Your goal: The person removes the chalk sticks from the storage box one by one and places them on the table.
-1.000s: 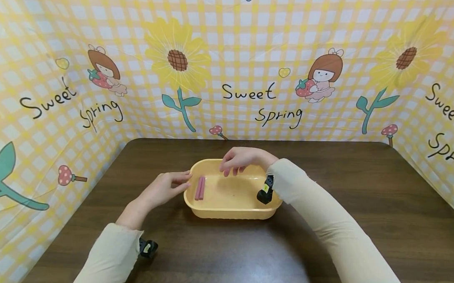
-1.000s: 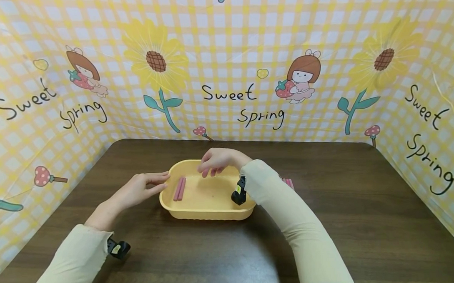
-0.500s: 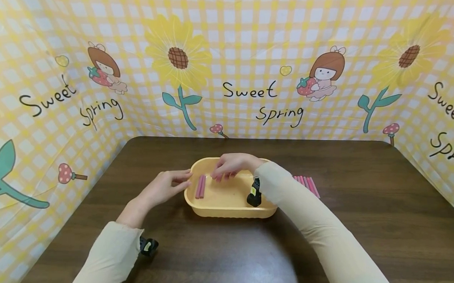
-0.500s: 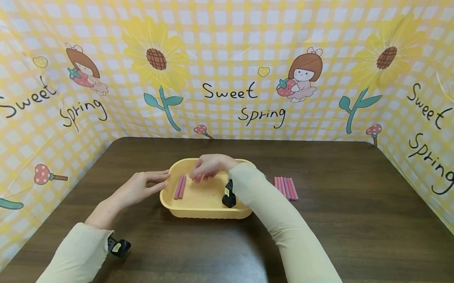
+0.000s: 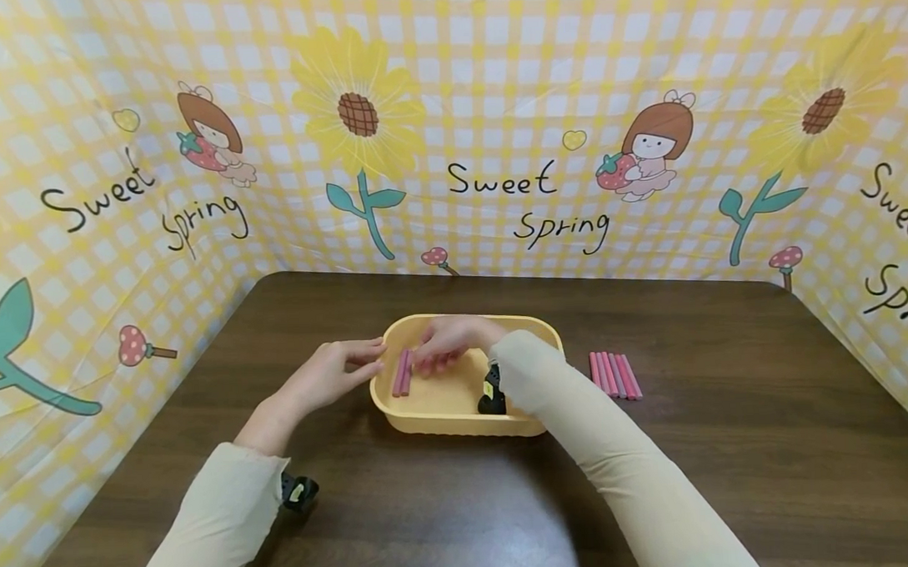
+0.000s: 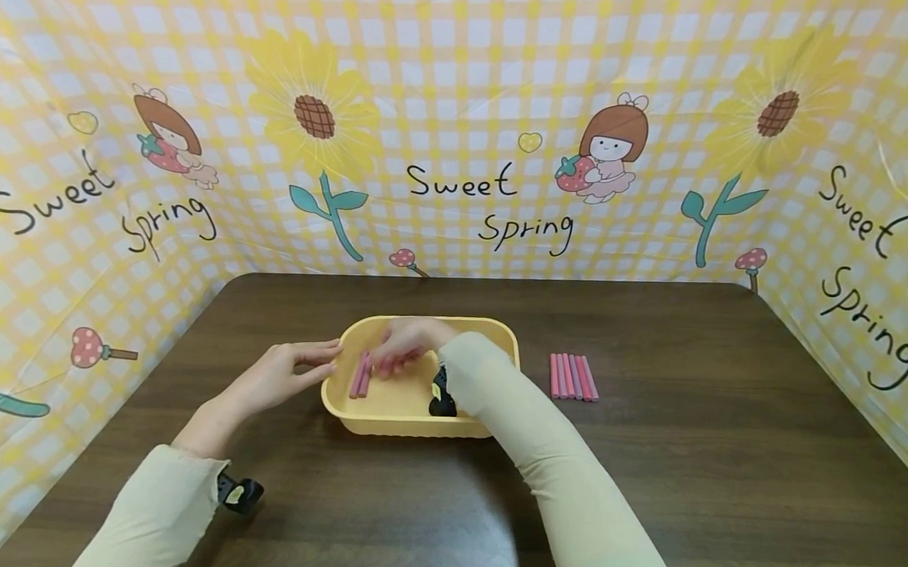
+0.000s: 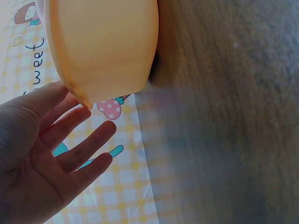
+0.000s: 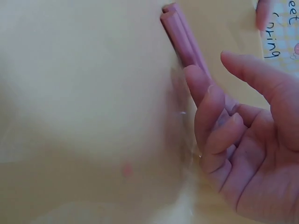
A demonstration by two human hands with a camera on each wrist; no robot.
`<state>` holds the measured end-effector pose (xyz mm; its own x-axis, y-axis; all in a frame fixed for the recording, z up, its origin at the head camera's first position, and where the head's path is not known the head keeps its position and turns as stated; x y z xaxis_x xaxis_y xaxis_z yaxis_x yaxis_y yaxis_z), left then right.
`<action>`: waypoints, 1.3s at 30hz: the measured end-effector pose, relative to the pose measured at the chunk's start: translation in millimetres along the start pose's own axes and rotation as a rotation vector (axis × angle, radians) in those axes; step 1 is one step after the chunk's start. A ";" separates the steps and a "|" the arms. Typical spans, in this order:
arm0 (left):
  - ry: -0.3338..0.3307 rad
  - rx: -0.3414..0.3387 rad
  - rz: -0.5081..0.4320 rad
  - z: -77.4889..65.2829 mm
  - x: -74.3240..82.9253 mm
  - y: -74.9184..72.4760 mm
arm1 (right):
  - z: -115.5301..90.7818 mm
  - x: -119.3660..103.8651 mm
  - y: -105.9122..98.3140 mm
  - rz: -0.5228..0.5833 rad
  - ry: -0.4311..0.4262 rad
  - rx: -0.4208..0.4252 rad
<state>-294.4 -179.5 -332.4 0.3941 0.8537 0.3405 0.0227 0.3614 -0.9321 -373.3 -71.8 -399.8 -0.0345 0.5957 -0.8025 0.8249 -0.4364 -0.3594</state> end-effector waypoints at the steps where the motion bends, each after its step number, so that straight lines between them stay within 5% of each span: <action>1: 0.000 0.001 0.000 0.0 0.1 0.1 | 0.9 0.1 1.1 -0.005 0.002 -0.004; 19: 0.005 0.004 0.004 1.4 1.0 -0.2 | 7.9 -3.3 8.9 -0.041 -0.005 0.025; 39: 0.008 0.004 -0.003 0.1 -0.8 1.0 | 7.3 -7.5 10.5 -0.072 0.093 0.112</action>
<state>-294.8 -179.8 -333.5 0.4018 0.8494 0.3421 0.0197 0.3655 -0.9306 -368.5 -85.7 -401.0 -0.0347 0.6859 -0.7269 0.7540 -0.4594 -0.4695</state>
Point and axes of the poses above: each hand's wrist, its own z-axis towards the middle knuckle, its own y-axis out of the palm, x = y × z, the point moved 9 cm from there along z, towards the middle knuckle, and after that the axes turned 11 degrees about z, right-handed, at the moved point
